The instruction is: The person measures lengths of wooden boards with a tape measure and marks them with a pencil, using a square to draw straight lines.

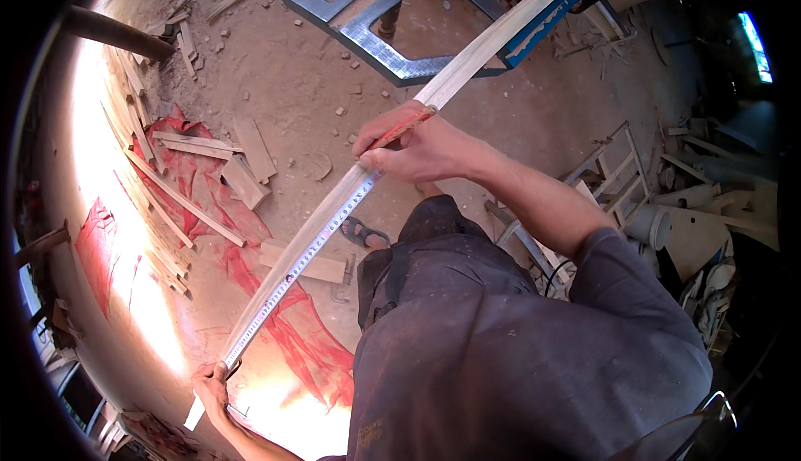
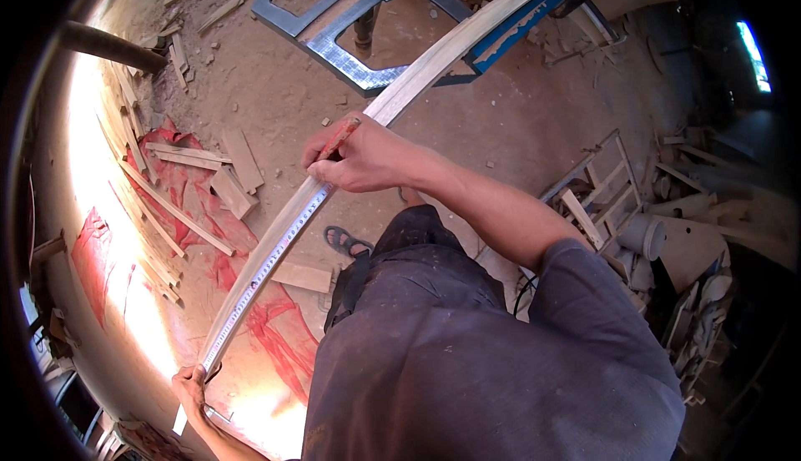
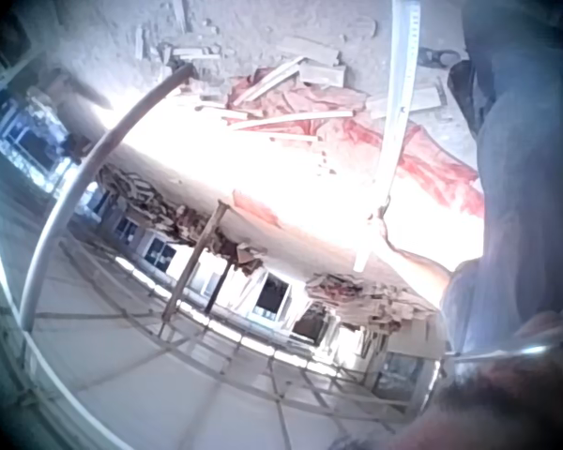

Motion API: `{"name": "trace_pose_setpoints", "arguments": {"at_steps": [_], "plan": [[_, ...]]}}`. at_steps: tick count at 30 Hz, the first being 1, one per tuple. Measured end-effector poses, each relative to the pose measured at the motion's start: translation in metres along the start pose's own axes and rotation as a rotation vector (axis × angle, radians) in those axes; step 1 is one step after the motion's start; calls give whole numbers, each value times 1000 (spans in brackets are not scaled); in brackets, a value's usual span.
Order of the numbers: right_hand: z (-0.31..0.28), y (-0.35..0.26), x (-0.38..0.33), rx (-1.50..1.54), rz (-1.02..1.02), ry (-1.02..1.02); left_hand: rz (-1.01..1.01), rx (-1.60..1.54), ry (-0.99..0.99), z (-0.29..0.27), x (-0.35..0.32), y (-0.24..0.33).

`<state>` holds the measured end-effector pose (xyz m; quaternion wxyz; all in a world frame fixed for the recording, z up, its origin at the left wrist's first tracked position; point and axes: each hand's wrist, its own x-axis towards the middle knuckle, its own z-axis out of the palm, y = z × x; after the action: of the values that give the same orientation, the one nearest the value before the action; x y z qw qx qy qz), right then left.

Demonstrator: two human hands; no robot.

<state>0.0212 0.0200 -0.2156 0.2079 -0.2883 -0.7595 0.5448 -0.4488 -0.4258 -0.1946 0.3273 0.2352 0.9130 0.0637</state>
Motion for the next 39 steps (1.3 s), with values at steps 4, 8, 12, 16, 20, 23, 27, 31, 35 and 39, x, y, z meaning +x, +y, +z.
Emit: {"name": "trace_pose_setpoints", "arguments": {"at_steps": [4,8,12,16,20,23,27,31,35,39], "plan": [[3,7,-10,-126,-256,192,6,49,5,0,0,1],[-4,12,-27,-383,-382,188,-12,55,1,0,0,2],[-2,15,-36,-530,-475,168,-8,75,9,0,-1,2],[2,16,-38,-601,-491,168,-5,42,-5,-1,0,2],[2,15,-36,-595,-514,183,4,21,5,-1,0,2],[3,13,-36,-586,-506,193,-22,6,5,1,-1,2],[6,13,-36,-601,-496,199,-16,-2,21,2,-2,3],[8,15,-38,-605,-506,218,-4,7,4,0,-5,11],[4,18,-47,-603,-520,219,90,25,70,9,-21,37],[-20,25,-53,-623,-522,249,240,-112,117,48,-53,89]]}}
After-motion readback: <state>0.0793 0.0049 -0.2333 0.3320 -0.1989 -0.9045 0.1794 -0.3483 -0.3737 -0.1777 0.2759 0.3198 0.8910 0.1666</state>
